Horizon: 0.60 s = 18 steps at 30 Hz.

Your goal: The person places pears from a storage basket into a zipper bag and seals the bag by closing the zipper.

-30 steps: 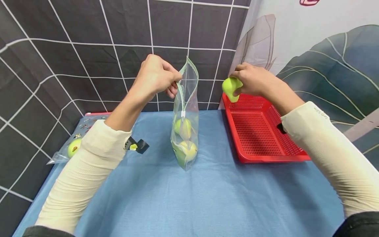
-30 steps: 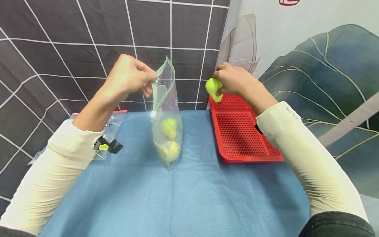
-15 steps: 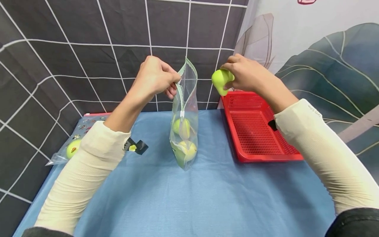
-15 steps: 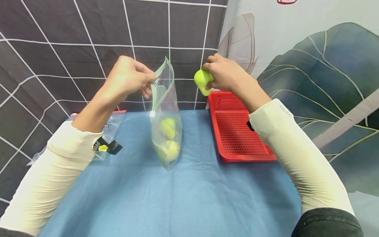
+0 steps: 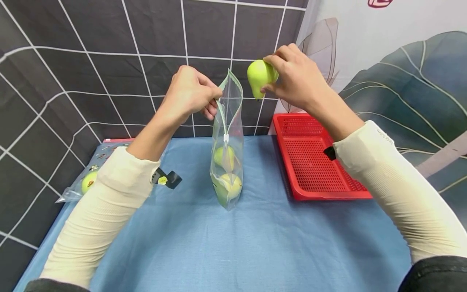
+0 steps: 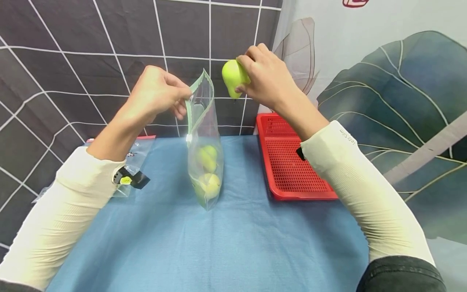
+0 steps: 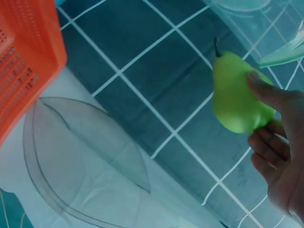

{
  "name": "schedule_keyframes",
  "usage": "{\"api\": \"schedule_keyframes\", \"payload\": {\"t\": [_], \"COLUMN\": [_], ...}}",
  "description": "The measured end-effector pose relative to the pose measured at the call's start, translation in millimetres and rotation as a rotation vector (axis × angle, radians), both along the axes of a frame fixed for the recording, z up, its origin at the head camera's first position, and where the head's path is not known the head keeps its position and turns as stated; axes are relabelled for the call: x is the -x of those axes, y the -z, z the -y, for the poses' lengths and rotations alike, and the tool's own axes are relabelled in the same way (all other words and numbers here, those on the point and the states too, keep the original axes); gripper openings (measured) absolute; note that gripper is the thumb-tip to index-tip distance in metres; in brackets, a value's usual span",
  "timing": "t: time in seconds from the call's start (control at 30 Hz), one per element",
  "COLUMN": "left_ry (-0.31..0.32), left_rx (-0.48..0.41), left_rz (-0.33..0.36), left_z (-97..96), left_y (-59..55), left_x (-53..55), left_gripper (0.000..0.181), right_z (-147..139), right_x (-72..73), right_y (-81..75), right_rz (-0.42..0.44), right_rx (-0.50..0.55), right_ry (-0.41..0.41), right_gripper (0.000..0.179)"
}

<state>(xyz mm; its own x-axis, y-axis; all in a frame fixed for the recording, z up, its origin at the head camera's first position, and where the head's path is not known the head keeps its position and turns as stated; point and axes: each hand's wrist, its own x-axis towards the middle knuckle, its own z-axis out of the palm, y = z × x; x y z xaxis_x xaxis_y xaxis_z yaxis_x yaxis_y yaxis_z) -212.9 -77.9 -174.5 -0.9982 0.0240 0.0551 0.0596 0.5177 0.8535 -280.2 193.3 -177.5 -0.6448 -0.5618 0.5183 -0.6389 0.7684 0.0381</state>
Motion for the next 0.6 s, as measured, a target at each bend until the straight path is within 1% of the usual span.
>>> {"api": "schedule_keyframes", "payload": {"t": [0.13,0.33,0.47,0.6], "left_ry": [-0.006,-0.013,-0.013,-0.010], "left_rx": [-0.008,-0.012,-0.013,-0.008], "left_rz": [0.000,-0.003,-0.012,-0.016], "left_z": [-0.1,-1.2,-1.1,-2.2], "left_y": [-0.7,0.3,1.4,2.5], "left_x": [0.5,1.7,2.2,3.9], "left_gripper": [0.018,0.017,0.017,0.019], "right_z": [6.3,13.3,18.7,23.1], "right_x": [-4.8,-9.6,-11.1,-13.9], "right_y": [-4.4,-7.6,-9.9,-12.4], "right_rz": [-0.075,-0.180,-0.231,-0.254], "right_rx": [0.081,0.145,0.201,0.247], "right_ry": [-0.010,-0.060,-0.102,-0.132], "right_gripper": [0.064,0.061,0.060,0.060]}}
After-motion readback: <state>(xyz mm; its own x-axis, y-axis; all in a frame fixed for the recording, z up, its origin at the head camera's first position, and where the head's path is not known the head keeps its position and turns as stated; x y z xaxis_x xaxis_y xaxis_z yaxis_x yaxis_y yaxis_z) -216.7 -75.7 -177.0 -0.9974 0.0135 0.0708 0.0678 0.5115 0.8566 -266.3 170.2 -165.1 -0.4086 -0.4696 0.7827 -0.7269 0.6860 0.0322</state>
